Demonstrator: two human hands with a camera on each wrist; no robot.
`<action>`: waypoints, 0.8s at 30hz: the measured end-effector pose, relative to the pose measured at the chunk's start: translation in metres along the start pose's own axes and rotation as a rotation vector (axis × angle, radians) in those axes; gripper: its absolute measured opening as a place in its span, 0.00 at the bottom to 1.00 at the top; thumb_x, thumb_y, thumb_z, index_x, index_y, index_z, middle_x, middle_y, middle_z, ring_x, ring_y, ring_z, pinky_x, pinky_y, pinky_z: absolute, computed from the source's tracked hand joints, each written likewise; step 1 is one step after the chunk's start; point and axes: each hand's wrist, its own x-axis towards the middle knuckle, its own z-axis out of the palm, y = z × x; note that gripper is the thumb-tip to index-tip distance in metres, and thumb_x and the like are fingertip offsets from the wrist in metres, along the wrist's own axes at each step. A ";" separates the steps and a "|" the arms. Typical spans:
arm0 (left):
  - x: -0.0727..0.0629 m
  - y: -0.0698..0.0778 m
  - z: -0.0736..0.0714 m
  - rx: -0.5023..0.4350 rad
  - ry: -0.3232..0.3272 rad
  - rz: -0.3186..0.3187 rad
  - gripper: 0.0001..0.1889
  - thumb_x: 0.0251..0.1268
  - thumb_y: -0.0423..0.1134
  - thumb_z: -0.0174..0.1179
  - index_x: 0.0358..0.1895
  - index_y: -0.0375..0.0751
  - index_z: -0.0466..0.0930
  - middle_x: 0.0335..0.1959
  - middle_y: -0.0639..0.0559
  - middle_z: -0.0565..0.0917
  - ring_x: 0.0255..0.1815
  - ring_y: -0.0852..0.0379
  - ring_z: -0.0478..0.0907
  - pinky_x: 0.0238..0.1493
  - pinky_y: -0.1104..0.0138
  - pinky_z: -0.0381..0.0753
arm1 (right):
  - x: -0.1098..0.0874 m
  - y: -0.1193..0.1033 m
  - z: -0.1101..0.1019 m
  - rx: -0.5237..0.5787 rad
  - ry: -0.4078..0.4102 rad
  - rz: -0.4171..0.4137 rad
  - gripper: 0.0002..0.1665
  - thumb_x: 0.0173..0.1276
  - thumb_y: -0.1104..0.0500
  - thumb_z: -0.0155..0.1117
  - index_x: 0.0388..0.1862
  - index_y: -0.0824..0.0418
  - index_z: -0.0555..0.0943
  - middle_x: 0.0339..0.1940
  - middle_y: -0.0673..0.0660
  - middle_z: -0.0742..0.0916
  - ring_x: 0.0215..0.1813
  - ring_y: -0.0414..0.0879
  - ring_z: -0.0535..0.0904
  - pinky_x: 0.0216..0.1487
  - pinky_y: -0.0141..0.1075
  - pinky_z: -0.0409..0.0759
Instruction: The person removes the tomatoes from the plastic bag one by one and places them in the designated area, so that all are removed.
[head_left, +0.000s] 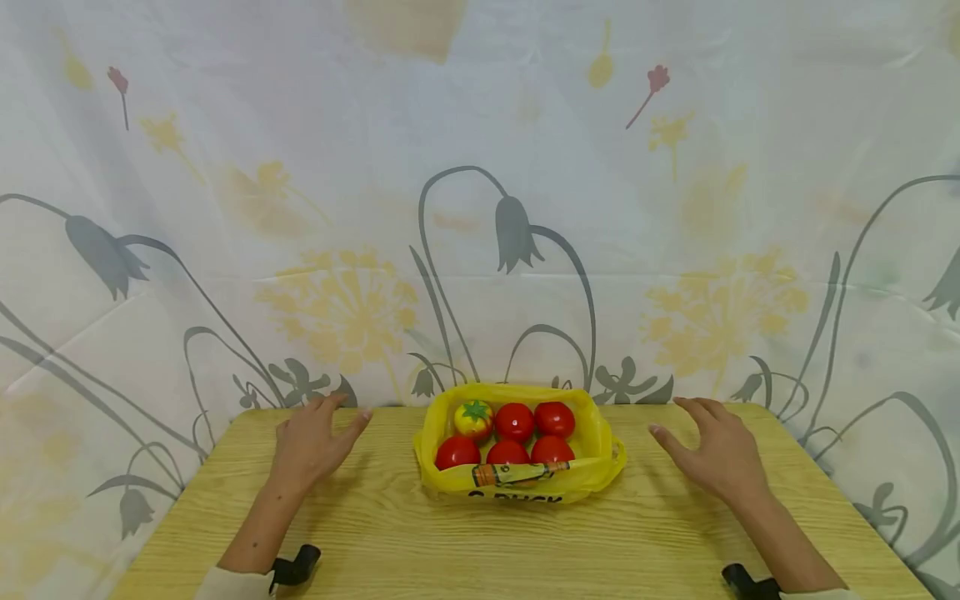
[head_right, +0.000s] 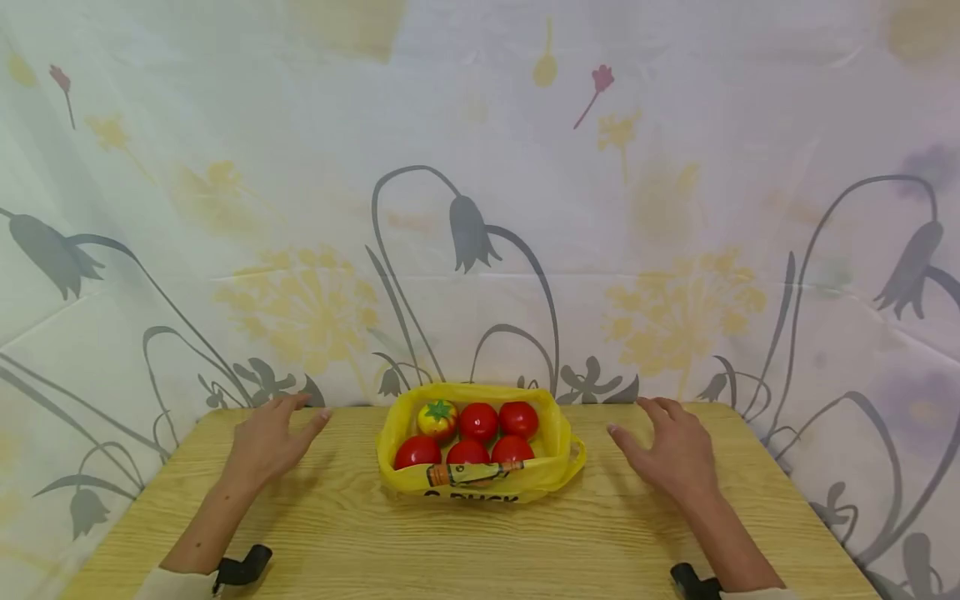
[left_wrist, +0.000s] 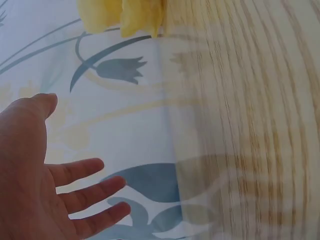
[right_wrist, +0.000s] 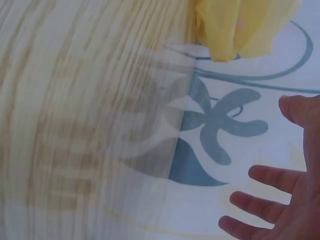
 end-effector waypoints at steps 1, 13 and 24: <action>0.000 0.001 0.000 -0.009 0.001 0.002 0.38 0.80 0.66 0.52 0.73 0.35 0.75 0.68 0.30 0.79 0.65 0.24 0.76 0.60 0.24 0.66 | 0.000 -0.001 0.000 0.005 -0.001 -0.002 0.41 0.75 0.37 0.67 0.70 0.68 0.78 0.66 0.76 0.80 0.61 0.79 0.76 0.54 0.73 0.75; 0.001 0.013 0.006 -0.090 0.045 0.067 0.32 0.80 0.61 0.55 0.68 0.37 0.80 0.61 0.38 0.85 0.60 0.33 0.82 0.60 0.32 0.74 | 0.000 -0.019 -0.002 0.048 0.024 -0.056 0.38 0.73 0.40 0.71 0.68 0.67 0.79 0.66 0.73 0.80 0.63 0.76 0.76 0.56 0.72 0.74; 0.008 0.021 0.010 -0.137 0.024 0.089 0.32 0.80 0.62 0.55 0.68 0.38 0.81 0.60 0.40 0.86 0.62 0.35 0.81 0.62 0.35 0.75 | 0.007 -0.041 0.001 0.113 0.029 -0.104 0.37 0.73 0.42 0.72 0.70 0.66 0.79 0.66 0.72 0.80 0.63 0.75 0.76 0.57 0.72 0.74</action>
